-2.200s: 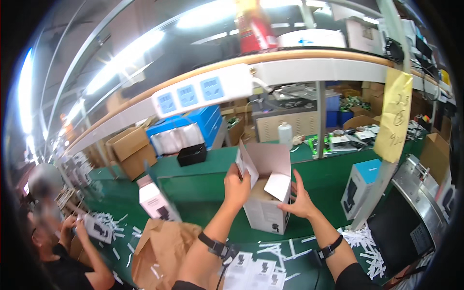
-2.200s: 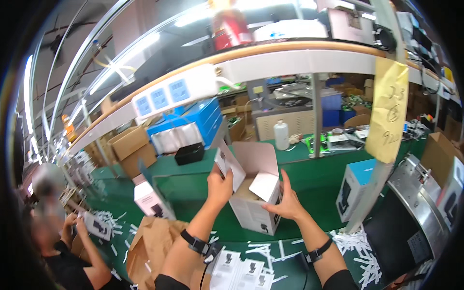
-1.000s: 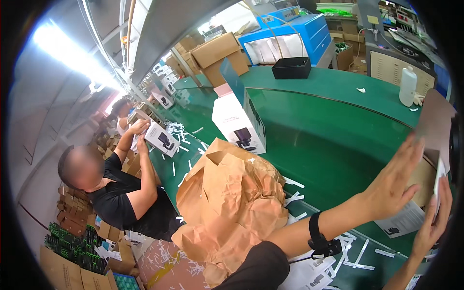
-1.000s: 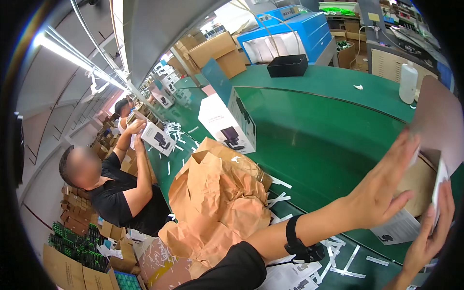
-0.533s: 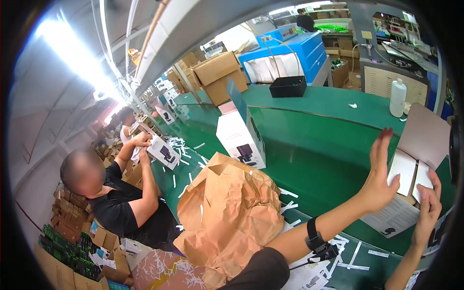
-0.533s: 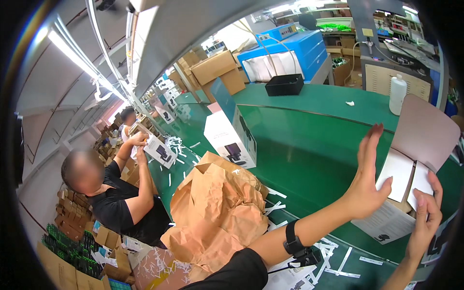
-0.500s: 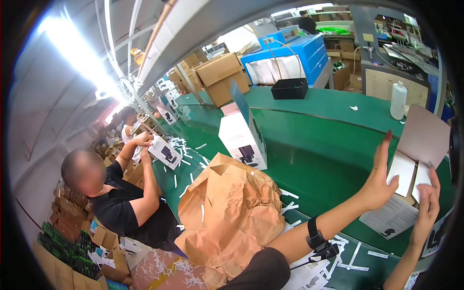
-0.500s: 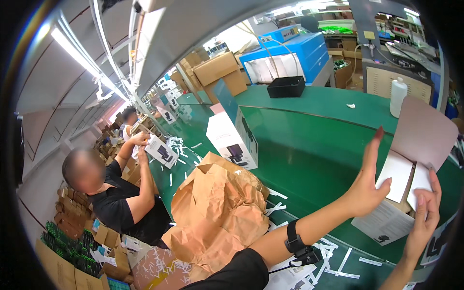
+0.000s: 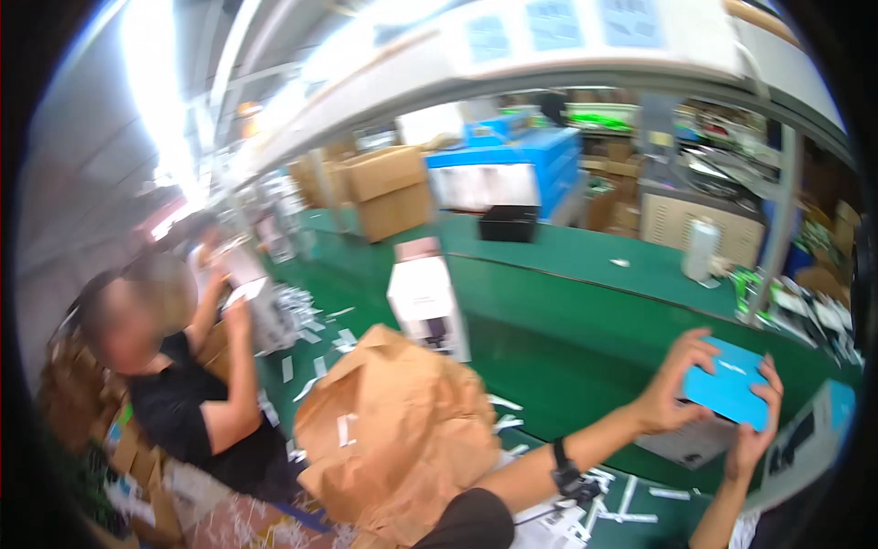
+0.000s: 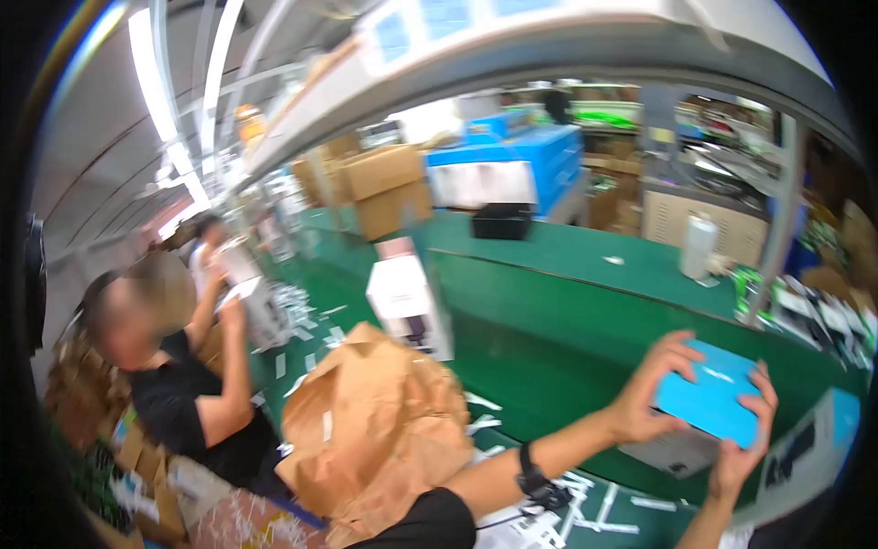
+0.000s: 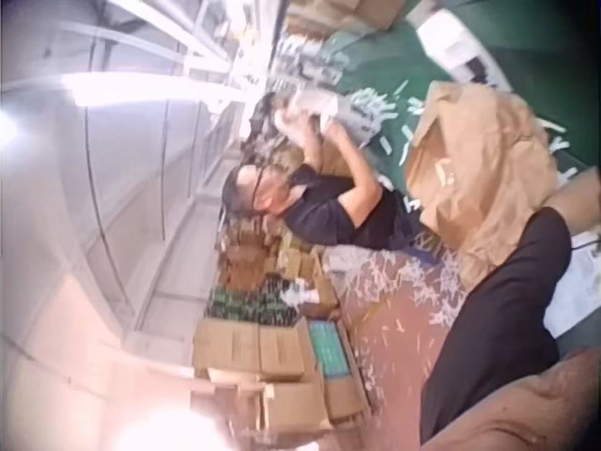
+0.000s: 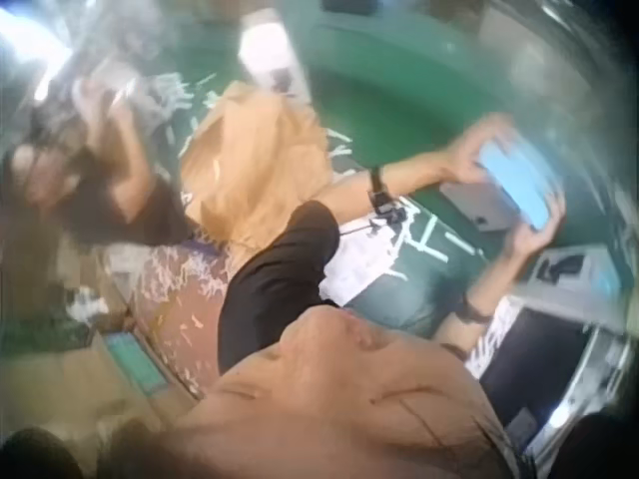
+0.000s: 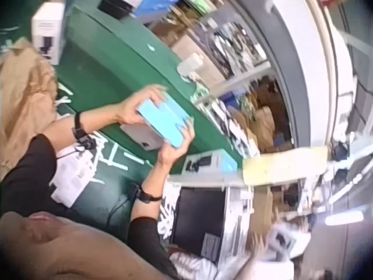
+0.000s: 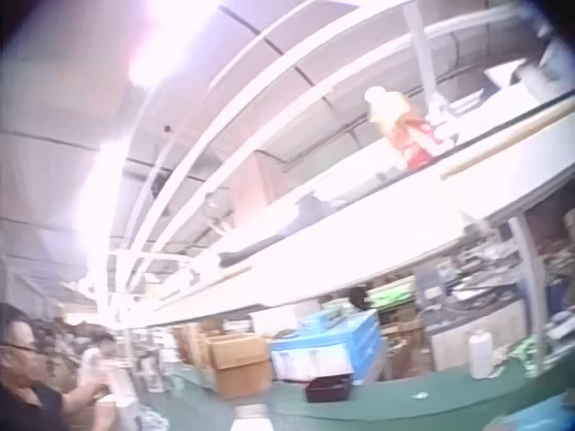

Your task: Pack small electronic devices and instruction manuals into retail boxes on a production line.

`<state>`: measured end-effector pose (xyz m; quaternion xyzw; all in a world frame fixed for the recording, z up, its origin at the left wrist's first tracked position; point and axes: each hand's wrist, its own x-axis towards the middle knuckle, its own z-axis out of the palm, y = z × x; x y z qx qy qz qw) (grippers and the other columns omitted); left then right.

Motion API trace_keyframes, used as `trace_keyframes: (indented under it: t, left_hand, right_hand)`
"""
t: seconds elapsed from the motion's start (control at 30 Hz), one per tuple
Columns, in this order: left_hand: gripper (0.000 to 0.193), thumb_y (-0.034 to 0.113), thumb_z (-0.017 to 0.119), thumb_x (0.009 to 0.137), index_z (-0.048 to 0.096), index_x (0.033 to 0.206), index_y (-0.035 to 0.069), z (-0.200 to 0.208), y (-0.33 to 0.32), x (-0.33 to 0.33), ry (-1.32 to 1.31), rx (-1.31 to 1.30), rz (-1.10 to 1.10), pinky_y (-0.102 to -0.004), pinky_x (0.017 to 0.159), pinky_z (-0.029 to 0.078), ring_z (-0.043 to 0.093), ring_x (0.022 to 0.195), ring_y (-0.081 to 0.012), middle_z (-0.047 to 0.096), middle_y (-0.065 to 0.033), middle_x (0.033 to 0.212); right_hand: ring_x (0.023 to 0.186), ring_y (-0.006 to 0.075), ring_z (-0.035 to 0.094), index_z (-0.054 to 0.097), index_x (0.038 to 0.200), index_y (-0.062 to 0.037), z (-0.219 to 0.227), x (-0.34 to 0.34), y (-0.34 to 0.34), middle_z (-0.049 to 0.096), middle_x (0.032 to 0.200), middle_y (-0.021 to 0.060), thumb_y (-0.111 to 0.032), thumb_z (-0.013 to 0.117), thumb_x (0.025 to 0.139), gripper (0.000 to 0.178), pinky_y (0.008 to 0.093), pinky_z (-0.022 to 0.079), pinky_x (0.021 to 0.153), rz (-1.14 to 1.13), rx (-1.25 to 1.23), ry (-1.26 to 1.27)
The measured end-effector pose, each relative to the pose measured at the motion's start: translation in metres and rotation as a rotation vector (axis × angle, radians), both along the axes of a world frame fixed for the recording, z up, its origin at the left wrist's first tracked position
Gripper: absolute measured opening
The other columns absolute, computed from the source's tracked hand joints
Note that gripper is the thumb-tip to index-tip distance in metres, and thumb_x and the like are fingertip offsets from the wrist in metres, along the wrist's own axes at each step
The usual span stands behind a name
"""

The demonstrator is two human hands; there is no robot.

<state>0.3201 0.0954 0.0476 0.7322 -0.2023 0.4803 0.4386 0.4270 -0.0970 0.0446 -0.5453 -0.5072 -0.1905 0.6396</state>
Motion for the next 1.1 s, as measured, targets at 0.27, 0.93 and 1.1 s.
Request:
trace_keyframes:
  t: [0.27,0.93,1.1]
  left_hand:
    - [0.045,0.022,0.073,0.082,0.058,0.121,0.007,-0.002,0.017,-0.018,-0.02,0.065,0.154,-0.0592,0.112,0.034,0.049,0.131,-0.0435,0.061,-0.0201,0.124]
    - [0.034,0.027,0.064,0.098,0.067,0.117,0.0,-0.012,-0.015,-0.012,-0.136,0.454,0.446,-0.0609,0.107,0.044,0.058,0.124,-0.0461,0.065,-0.017,0.122]
    - [0.032,0.027,0.065,0.098,0.068,0.116,0.0,-0.016,-0.015,-0.009,-0.117,0.487,0.444,-0.0642,0.109,0.041,0.06,0.121,-0.0455,0.065,-0.0168,0.119]
  right_hand:
    - [0.136,0.0418,0.048,0.062,0.109,-0.0019,0.007,-0.014,0.031,0.063,0.124,0.0197,-0.009,0.084,0.075,0.042,0.0535,0.036,0.113,0.073,0.091,0.081]
    - [0.125,0.0407,0.056,0.071,0.098,0.0016,-0.012,0.011,0.008,0.063,0.116,0.0188,-0.012,0.073,0.089,0.017,0.0501,0.044,0.105,0.02,0.284,-0.018]
    - [0.123,0.0401,0.057,0.073,0.098,0.0015,-0.014,0.015,0.005,0.064,0.113,0.0185,-0.016,0.074,0.09,0.019,0.0491,0.046,0.103,0.028,0.305,-0.02]
